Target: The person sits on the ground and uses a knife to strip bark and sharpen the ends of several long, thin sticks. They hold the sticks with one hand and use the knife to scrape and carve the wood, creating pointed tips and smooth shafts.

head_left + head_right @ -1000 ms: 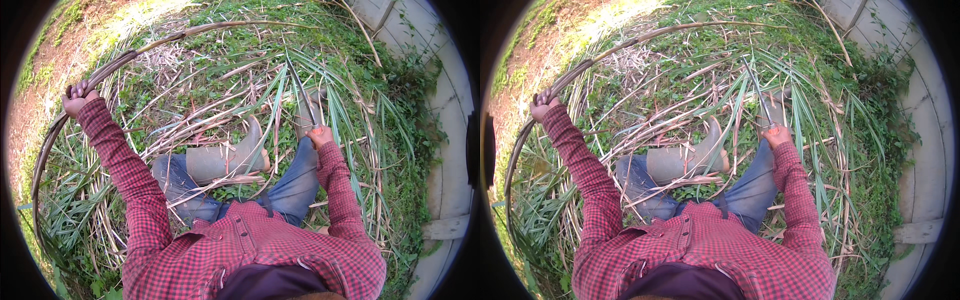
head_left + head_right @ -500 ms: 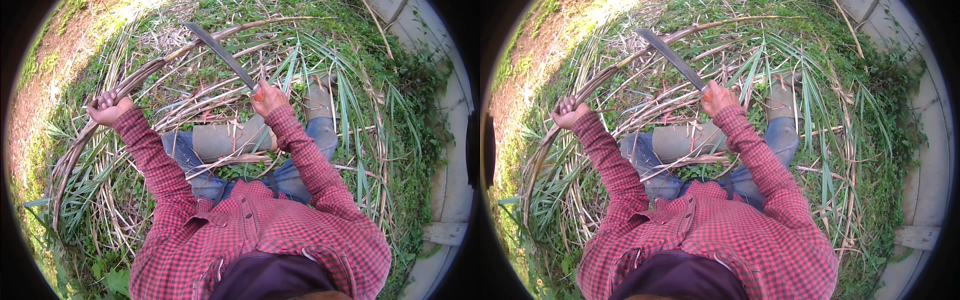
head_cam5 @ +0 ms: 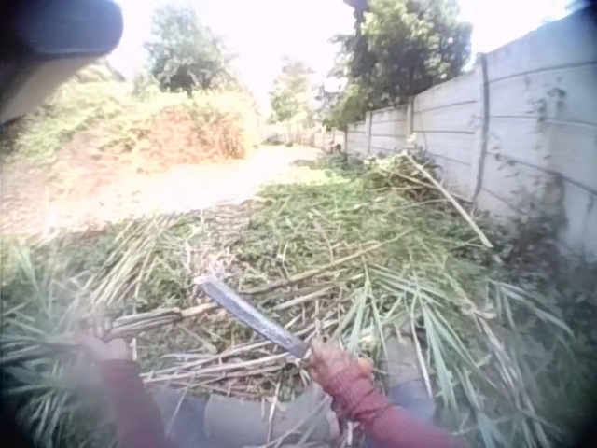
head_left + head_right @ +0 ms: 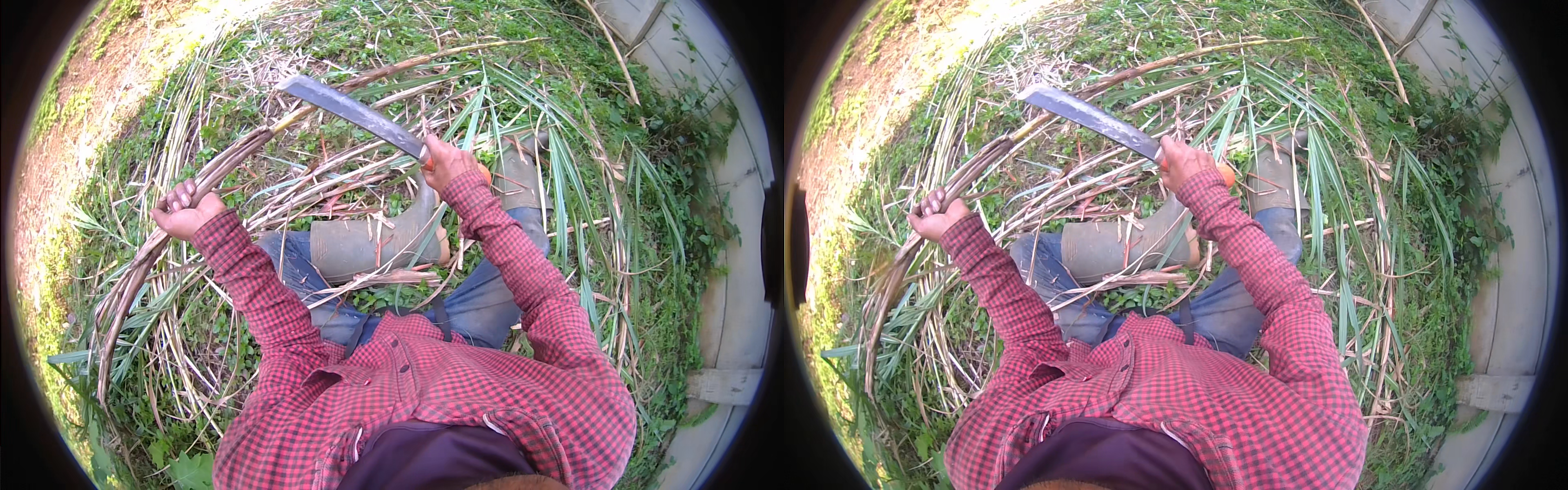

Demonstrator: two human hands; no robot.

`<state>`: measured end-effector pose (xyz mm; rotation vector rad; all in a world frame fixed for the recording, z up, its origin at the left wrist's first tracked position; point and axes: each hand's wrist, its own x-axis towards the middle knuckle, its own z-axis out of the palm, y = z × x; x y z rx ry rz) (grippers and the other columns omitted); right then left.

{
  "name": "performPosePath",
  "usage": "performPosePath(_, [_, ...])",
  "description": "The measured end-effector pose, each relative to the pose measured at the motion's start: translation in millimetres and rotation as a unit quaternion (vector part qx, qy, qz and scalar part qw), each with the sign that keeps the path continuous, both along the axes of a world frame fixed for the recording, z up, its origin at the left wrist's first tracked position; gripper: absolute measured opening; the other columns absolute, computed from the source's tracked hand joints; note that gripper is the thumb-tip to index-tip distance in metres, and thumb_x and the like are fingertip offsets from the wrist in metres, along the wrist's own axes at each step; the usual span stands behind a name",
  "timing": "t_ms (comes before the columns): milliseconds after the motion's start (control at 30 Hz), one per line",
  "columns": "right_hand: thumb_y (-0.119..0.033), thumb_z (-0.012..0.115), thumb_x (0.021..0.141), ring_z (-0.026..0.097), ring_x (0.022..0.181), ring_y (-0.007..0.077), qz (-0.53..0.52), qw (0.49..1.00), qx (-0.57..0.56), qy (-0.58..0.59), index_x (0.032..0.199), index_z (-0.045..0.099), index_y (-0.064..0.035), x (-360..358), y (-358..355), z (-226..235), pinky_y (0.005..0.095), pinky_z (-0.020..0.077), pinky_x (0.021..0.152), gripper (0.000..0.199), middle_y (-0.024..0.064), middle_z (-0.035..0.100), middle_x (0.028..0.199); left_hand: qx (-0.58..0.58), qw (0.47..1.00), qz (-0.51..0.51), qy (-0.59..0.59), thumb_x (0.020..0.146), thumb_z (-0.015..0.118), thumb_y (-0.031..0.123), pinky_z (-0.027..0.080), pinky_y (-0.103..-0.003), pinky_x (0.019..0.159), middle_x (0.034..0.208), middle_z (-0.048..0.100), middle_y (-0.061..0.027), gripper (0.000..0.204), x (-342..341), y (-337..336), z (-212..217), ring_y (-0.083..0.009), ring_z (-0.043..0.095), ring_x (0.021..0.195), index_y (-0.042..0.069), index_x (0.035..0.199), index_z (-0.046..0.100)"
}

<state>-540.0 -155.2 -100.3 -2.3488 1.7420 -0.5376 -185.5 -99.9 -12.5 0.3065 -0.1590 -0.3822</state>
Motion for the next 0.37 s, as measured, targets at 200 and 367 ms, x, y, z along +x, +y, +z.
performPosePath(200, [-0.022,0.053,0.081,0.06,0.081,0.0302,-0.296,0.935,0.158,-0.117,0.101,0.051,-0.0059,-72.3,-87.6,-49.0,0.041,0.0499,0.07,0.027,0.0172,0.061,0.088,0.015,1.0,-0.01,-0.003,0.089,0.035,0.027,0.027,-0.025,0.038,0.045,0.028,0.005,0.031,-1.6,-8.2,-17.5,-0.0088,0.03,0.037,0.013,0.062,0.036])
performPosePath(367, [-0.028,0.061,0.071,0.06,0.088,0.0329,-0.073,0.981,0.145,0.11,0.126,0.039,-0.0132,-47.7,-26.6,-9.2,0.0402,0.0459,0.085,0.061,0.0201,0.061,0.095,-0.023,0.999,-0.02,-0.039,0.09,0.034,0.03,0.027,-0.024,0.038,0.047,0.031,0.005,0.031,1.3,1.0,-24.1,-0.0085,0.031,0.037,0.013,0.065,0.04])
